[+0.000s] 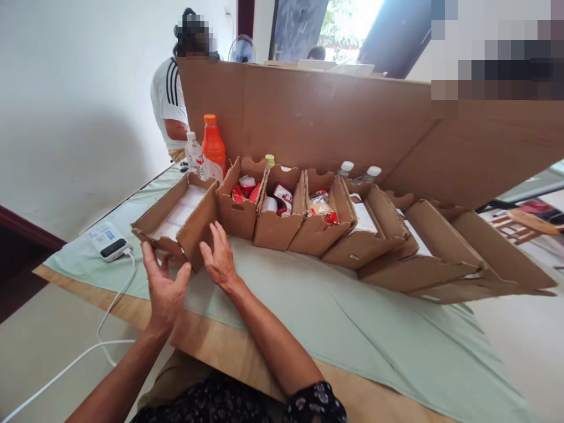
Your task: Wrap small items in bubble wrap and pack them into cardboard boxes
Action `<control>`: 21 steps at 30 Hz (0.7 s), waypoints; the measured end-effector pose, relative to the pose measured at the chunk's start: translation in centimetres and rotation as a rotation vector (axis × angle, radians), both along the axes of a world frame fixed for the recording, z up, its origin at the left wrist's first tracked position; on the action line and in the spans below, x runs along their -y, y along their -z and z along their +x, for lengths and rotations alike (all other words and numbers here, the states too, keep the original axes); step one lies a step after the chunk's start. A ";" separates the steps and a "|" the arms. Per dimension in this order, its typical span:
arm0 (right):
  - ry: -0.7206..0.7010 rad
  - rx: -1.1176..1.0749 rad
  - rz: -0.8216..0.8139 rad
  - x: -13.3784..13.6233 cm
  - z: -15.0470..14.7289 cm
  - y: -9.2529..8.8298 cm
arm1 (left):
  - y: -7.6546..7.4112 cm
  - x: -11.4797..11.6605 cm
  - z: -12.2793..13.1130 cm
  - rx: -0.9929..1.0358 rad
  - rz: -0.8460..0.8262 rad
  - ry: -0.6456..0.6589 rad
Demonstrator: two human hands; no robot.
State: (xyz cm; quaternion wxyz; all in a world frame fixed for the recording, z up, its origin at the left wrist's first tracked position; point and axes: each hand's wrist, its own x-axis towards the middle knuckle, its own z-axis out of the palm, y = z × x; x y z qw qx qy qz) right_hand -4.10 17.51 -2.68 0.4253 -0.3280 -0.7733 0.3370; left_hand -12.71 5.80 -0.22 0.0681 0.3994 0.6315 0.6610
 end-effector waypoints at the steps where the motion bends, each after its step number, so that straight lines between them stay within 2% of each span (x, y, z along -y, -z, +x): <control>1: 0.015 0.021 -0.037 0.3 0.6 1.4 | 0.0 -1.1 0.1 -0.003 -0.001 0.003; 3: 0.029 0.052 -0.085 0.7 1.5 3.7 | -0.1 -3.3 0.6 -0.016 -0.013 0.008; 5: 0.026 0.055 -0.090 0.7 2.0 5.2 | -0.4 -5.6 1.2 -0.032 -0.037 0.007; 7: 0.022 0.043 -0.082 0.6 2.2 5.9 | -0.6 -7.8 1.7 -0.049 -0.057 -0.004; 11: 0.024 0.026 -0.069 0.5 2.3 5.8 | -0.4 -11.2 1.9 -0.022 -0.073 0.007; 15: 0.036 0.055 -0.088 0.4 2.1 5.4 | 0.9 -11.7 2.9 0.079 -0.084 0.145; 19: 0.016 0.117 -0.114 0.3 1.8 4.7 | 2.3 -10.4 4.4 0.095 -0.093 0.226; 21: 0.010 0.150 -0.121 0.4 1.8 4.3 | 2.4 -9.6 4.5 0.021 -0.114 0.222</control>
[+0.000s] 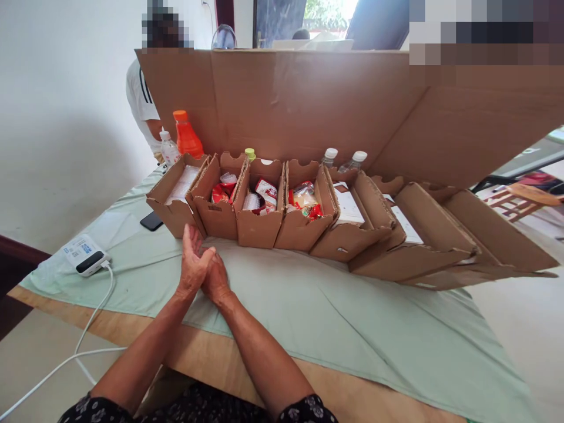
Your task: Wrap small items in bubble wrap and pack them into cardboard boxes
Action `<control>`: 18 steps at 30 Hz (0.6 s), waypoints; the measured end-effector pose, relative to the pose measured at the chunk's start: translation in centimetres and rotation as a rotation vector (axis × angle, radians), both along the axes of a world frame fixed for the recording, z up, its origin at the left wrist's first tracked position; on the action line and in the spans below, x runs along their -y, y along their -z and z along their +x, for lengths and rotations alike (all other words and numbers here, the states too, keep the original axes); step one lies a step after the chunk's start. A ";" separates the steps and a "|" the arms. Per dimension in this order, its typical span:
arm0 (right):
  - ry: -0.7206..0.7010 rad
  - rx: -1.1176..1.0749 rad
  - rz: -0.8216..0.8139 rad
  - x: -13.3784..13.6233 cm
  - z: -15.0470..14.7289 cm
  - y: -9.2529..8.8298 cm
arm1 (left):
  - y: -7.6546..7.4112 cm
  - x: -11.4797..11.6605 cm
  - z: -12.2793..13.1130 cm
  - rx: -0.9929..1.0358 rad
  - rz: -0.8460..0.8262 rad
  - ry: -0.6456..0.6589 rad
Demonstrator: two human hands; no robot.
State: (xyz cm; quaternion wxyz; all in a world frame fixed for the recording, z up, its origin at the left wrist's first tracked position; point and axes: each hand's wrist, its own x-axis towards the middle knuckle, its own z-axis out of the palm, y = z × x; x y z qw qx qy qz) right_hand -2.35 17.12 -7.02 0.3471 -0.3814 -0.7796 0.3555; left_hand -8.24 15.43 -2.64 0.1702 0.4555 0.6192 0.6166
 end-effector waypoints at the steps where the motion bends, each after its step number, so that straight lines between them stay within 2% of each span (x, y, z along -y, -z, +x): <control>1: 0.002 0.016 -0.002 0.1 0.0 -0.2 | -0.2 0.3 -0.2 -0.072 0.006 -0.021; 4: 0.019 0.061 0.003 0.5 0.1 -0.5 | -2.1 0.3 -1.7 -0.373 0.086 -0.113; 6: 0.025 0.084 0.014 0.8 0.1 -0.6 | -4.0 -0.6 -2.8 -0.566 0.135 -0.101; 9: 0.036 0.108 0.028 0.9 0.1 -0.7 | -6.9 -3.0 -3.7 -0.766 0.074 -0.022; 11: 0.041 0.110 0.030 0.9 0.2 -0.6 | -8.4 -4.3 -4.0 -0.845 0.025 0.037; 14: 0.036 0.088 0.030 0.9 0.3 -0.5 | -10.2 -5.1 -4.4 -0.887 0.020 0.050; 18: 0.019 0.046 0.021 0.9 0.2 -0.2 | -11.6 -5.7 -4.9 -0.927 0.007 0.112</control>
